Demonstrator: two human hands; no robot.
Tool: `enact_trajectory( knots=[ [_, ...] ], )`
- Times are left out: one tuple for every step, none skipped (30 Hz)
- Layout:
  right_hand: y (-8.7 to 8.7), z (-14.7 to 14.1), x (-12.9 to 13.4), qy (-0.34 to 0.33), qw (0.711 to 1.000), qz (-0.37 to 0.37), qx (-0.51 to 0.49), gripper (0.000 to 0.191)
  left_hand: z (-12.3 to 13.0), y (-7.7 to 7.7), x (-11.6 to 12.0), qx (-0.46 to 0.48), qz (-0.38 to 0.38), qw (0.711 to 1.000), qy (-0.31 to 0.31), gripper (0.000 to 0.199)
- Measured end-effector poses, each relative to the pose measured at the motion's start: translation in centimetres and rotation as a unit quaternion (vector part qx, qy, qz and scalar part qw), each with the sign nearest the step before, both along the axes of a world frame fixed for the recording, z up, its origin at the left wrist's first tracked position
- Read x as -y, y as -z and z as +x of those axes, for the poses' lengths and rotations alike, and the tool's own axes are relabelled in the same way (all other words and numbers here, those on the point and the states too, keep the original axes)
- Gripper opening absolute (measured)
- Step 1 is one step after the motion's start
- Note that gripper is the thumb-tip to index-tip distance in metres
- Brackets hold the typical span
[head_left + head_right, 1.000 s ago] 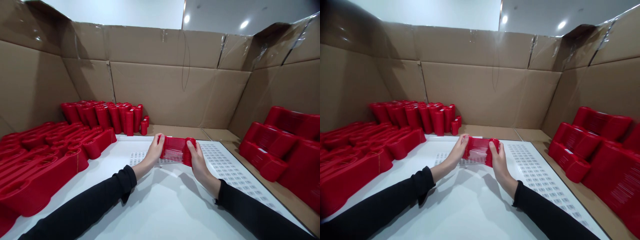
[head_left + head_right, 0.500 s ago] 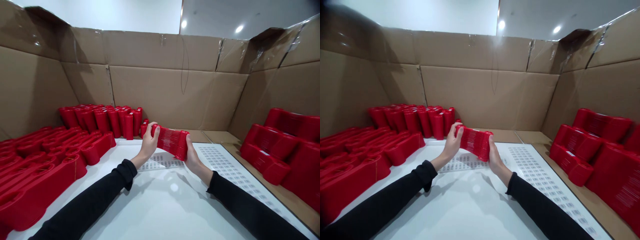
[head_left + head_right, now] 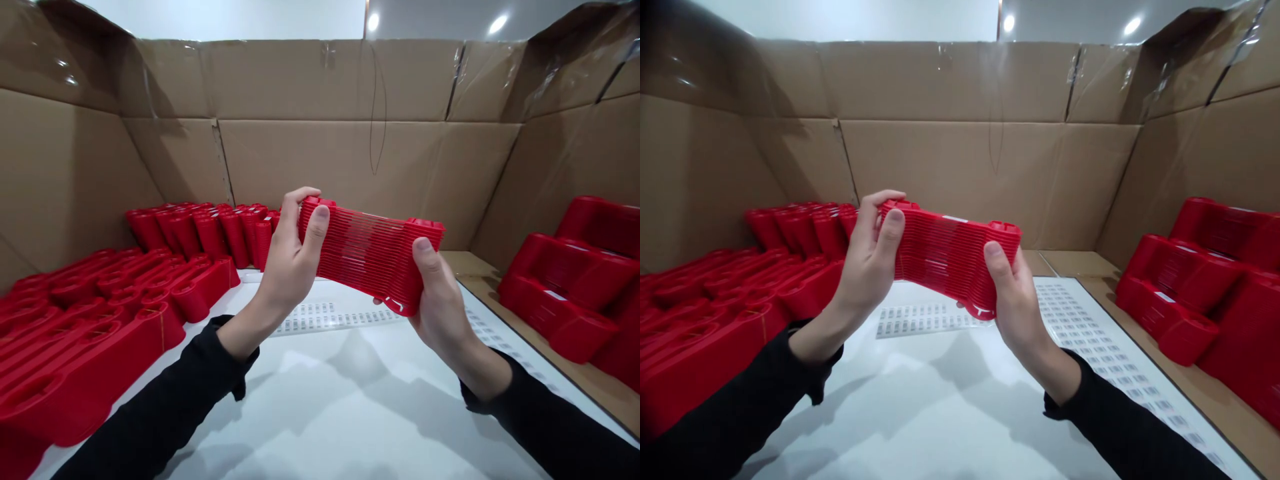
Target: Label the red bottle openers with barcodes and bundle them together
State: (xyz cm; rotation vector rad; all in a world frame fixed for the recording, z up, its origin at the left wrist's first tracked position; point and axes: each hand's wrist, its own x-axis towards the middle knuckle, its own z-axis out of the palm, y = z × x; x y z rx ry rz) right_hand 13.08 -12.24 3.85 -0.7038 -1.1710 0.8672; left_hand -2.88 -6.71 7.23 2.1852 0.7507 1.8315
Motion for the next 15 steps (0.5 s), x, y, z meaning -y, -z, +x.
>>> enact_trajectory(
  knots=[
    [-0.1, 0.0, 0.1, 0.001, 1.000, -0.007, 0.001, 0.049, 0.1, 0.0, 0.0, 0.003, -0.014, 1.000, 0.009, 0.027],
    [-0.2, 0.0, 0.2, 0.002, 1.000, -0.014, 0.001, 0.048, 0.2, 0.0, 0.1, 0.005, -0.026, 1.000, 0.016, 0.027],
    [-0.2, -0.1, 0.2, 0.005, 1.000, -0.018, 0.002, 0.049, 0.2, 0.1, 0.1, 0.007, -0.033, 0.999, 0.020, 0.027],
    [-0.2, -0.1, 0.2, 0.007, 1.000, -0.019, 0.002, 0.049, 0.3, 0.1, 0.1, 0.009, -0.036, 0.999, 0.021, 0.026],
    [-0.2, -0.1, 0.3, 0.008, 1.000, -0.018, 0.002, 0.049, 0.3, 0.1, 0.2, 0.010, -0.035, 0.999, 0.021, 0.027],
    [-0.2, -0.1, 0.3, 0.009, 1.000, -0.015, 0.001, 0.050, 0.3, 0.1, 0.2, 0.010, -0.030, 0.999, 0.019, 0.027],
    [-0.3, 0.0, 0.3, 0.007, 1.000, -0.011, -0.002, 0.050, 0.3, 0.1, 0.2, 0.011, -0.025, 1.000, 0.016, 0.028],
    [-0.4, 0.1, 0.3, -0.003, 1.000, -0.007, -0.006, 0.050, 0.2, 0.0, 0.1, 0.012, -0.018, 1.000, 0.014, 0.029],
    [-0.5, 0.4, 0.3, -0.023, 1.000, -0.006, -0.011, 0.051, 0.1, 0.0, -0.1, 0.013, -0.012, 1.000, 0.013, 0.031],
    [-0.7, 0.7, 0.2, -0.056, 0.998, -0.012, -0.018, 0.055, 0.0, 0.1, -0.6, 0.015, -0.007, 1.000, 0.017, 0.032],
    [-0.8, 1.2, 0.0, -0.102, 0.994, -0.030, -0.026, 0.060, -0.2, 0.3, -1.2, 0.016, -0.005, 1.000, 0.026, 0.035],
    [-0.8, 1.6, -0.4, -0.156, 0.985, -0.058, -0.036, 0.067, -0.3, 0.6, -2.0, 0.017, -0.008, 0.999, 0.041, 0.037],
    [-0.7, 2.0, -0.8, -0.211, 0.972, -0.092, -0.048, 0.075, -0.4, 1.2, -2.8, 0.015, -0.016, 0.998, 0.062, 0.039],
    [-0.5, 2.3, -1.3, -0.264, 0.953, -0.135, -0.060, 0.080, -0.4, 1.9, -3.8, 0.014, -0.031, 0.996, 0.085, 0.041],
    [-0.1, 2.4, -1.9, -0.304, 0.935, -0.167, -0.076, 0.079, -0.4, 2.7, -4.7, 0.008, -0.057, 0.993, 0.107, 0.041]
  ],
)
